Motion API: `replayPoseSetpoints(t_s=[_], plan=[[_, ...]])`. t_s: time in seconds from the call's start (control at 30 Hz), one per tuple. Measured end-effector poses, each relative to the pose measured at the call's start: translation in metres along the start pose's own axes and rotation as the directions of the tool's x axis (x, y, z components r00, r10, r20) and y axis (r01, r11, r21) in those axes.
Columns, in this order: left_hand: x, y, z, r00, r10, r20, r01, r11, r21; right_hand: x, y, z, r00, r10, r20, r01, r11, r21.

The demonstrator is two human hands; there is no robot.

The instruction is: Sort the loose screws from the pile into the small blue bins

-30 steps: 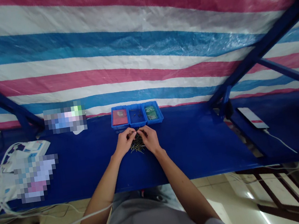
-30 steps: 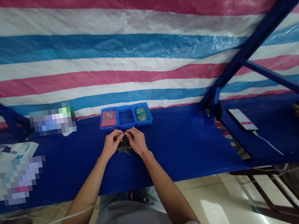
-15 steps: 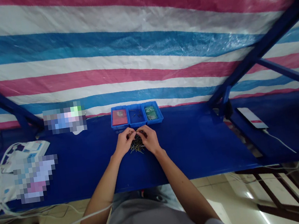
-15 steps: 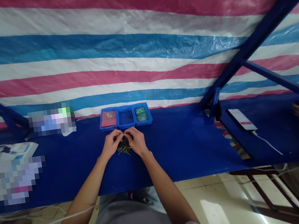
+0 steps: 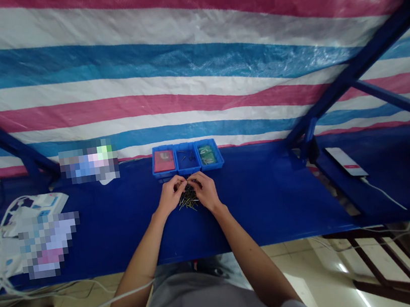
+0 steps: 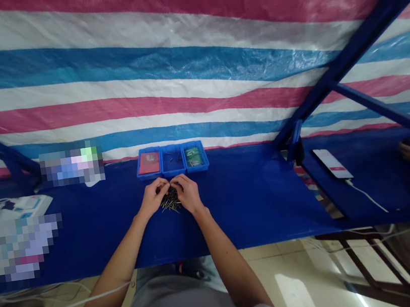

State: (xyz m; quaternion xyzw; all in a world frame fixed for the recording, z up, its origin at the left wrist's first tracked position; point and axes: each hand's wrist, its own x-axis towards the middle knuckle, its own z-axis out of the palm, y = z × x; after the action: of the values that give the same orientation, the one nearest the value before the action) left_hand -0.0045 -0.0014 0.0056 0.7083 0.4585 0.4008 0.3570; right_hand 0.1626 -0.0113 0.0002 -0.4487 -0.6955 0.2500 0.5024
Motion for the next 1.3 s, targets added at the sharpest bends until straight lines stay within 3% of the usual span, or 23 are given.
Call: replayPoseSetpoints(t_s=[0.57, 1.3], plan=[[-0.0005, -0.0021, 0.0001, 1.000, 0.008, -0.003, -0.008, 1.000, -0.004, -0.0001, -0.0002, -0.0018, 1.000, -0.010, -0.006, 0.010, 1.000, -0.024], [0.0000, -0.0008, 0.0006, 0.999, 0.022, -0.024, -0.022, 1.000, 0.006, -0.0001, 0.0025, -0.0009, 0.999, 0.044, -0.019, -0.047, 0.975, -0.217]])
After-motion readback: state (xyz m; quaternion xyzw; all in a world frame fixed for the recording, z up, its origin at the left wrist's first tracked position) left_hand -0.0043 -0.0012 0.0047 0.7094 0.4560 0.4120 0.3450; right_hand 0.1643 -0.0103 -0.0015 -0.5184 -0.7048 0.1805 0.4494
